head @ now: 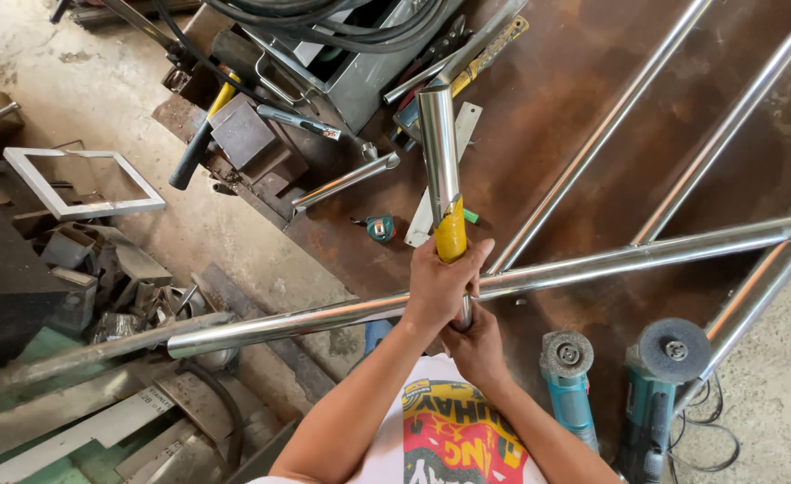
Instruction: The worker measures a stainless steel pipe using a tape measure and a square, marks it with a pen, and then cuts it using a hand-held angle grinder.
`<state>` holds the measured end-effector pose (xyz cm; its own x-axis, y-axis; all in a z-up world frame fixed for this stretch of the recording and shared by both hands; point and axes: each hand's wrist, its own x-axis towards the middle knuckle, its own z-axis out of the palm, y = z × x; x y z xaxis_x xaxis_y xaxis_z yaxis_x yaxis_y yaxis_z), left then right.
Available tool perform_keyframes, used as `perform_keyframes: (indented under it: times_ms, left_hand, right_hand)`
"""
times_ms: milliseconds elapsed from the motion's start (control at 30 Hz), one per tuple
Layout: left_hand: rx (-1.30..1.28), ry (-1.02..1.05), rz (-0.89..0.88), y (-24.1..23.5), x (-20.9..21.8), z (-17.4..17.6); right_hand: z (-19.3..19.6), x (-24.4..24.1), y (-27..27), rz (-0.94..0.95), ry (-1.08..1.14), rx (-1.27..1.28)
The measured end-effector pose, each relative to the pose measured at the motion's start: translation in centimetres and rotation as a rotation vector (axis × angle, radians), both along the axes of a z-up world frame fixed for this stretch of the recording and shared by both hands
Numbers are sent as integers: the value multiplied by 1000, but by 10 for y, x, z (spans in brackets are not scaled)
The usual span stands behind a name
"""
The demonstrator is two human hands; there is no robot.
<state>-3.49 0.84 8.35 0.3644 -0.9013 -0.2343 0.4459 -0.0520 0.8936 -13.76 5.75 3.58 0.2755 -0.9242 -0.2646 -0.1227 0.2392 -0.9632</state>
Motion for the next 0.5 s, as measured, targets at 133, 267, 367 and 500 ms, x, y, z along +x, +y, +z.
perform_keyframes:
  times_ms: [133, 267, 367, 500]
  left_hand:
    - [47, -71, 48, 1, -4, 8]
    - [146, -91, 119, 0, -5, 19]
    - [164, -109, 143, 0, -6, 21]
    - [132, -40, 132, 1, -9, 8]
  right_hand:
    - [7, 1, -1, 13, -8, 14]
    - [1, -1, -1, 70, -48, 64]
    - [-1, -3, -3, 104, -96, 102]
    - [3, -8, -5, 151, -175, 156]
